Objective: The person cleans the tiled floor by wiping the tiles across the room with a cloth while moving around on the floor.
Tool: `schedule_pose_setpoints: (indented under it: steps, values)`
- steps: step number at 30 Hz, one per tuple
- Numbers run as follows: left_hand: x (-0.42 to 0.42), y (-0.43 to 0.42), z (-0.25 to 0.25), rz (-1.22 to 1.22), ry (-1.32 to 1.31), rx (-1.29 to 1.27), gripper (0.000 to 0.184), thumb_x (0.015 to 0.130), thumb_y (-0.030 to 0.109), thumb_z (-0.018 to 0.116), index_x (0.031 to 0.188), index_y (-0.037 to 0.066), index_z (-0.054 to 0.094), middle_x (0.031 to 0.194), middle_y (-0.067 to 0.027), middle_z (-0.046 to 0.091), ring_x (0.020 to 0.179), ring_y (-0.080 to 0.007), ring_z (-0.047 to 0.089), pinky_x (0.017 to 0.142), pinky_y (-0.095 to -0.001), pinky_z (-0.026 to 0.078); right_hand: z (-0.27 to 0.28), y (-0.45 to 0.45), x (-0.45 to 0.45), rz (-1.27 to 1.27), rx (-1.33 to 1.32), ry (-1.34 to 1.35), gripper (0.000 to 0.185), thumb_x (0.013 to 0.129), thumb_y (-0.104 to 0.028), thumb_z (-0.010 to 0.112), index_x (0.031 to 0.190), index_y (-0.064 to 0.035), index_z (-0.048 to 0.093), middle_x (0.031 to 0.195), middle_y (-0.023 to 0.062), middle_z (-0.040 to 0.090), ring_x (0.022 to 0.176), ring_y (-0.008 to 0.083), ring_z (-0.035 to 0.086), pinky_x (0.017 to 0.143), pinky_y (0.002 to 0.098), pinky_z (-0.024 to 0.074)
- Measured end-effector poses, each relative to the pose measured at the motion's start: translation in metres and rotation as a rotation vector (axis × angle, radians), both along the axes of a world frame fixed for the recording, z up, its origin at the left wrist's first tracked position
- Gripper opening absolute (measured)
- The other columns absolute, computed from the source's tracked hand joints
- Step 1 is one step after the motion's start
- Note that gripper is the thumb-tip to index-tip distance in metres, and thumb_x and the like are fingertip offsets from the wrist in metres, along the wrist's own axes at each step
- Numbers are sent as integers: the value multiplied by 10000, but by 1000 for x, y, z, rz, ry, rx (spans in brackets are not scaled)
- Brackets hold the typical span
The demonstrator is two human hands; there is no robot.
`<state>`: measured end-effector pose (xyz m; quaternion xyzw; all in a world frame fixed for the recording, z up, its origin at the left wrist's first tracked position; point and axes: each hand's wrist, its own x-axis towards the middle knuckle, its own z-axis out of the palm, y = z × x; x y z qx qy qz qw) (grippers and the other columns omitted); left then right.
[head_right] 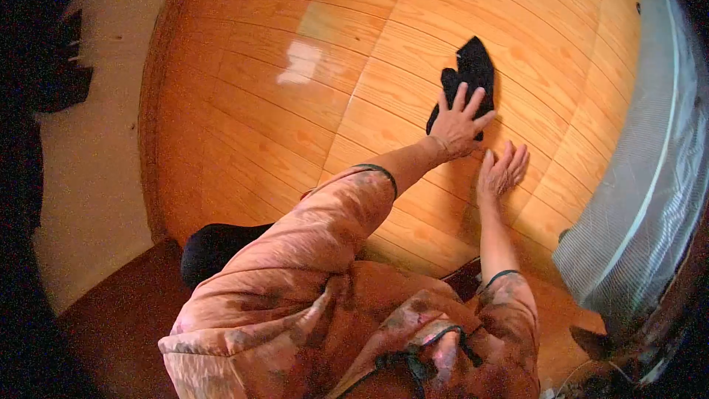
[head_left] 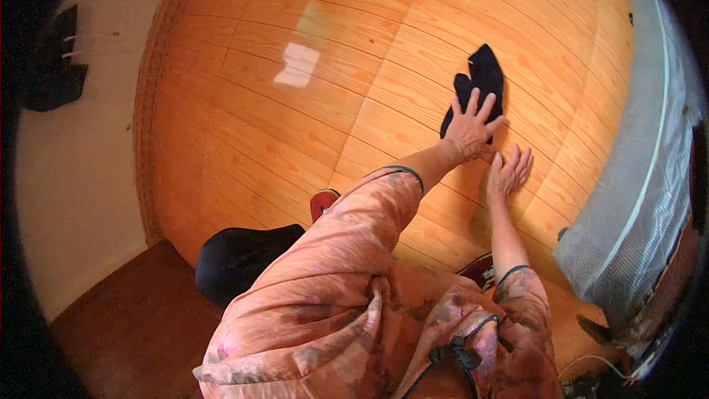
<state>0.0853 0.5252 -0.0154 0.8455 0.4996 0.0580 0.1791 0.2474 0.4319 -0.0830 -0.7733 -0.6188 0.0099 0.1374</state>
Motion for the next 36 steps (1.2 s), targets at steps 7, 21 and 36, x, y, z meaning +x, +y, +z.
schedule_pose_setpoints:
  steps: [7, 21, 36]
  values:
    - [-94, 88, -14, 253, -91, 206, 519, 710, 361, 742, 1181, 215, 581, 1307, -131, 454, 1216, -383, 403, 1008, -551, 338, 1, 2, -10, -15, 12, -57, 610, 847, -307, 668, 1357, -107, 400, 1502, 193, 287, 1392, 371, 246, 1130, 517, 205]
    - [-477, -22, -31, 1394, 314, -12, 564, 832, 400, 635, 1316, 148, 496, 1365, -243, 446, 1258, -427, 412, 1053, -531, 343, 8, 4, -14, 2, -15, -131, 616, 857, -293, 644, 1356, -55, 372, 1475, 235, 289, 1386, 396, 237, 1128, 527, 189]
    - [-158, 11, 14, 357, -568, 377, 300, 754, 159, 609, 1038, 69, 635, 1064, -162, 605, 958, -344, 562, 802, -424, 478, 11, 4, -16, -50, -54, -213, 600, 848, -337, 655, 1337, -86, 413, 1466, 185, 337, 1377, 354, 281, 1108, 497, 248]
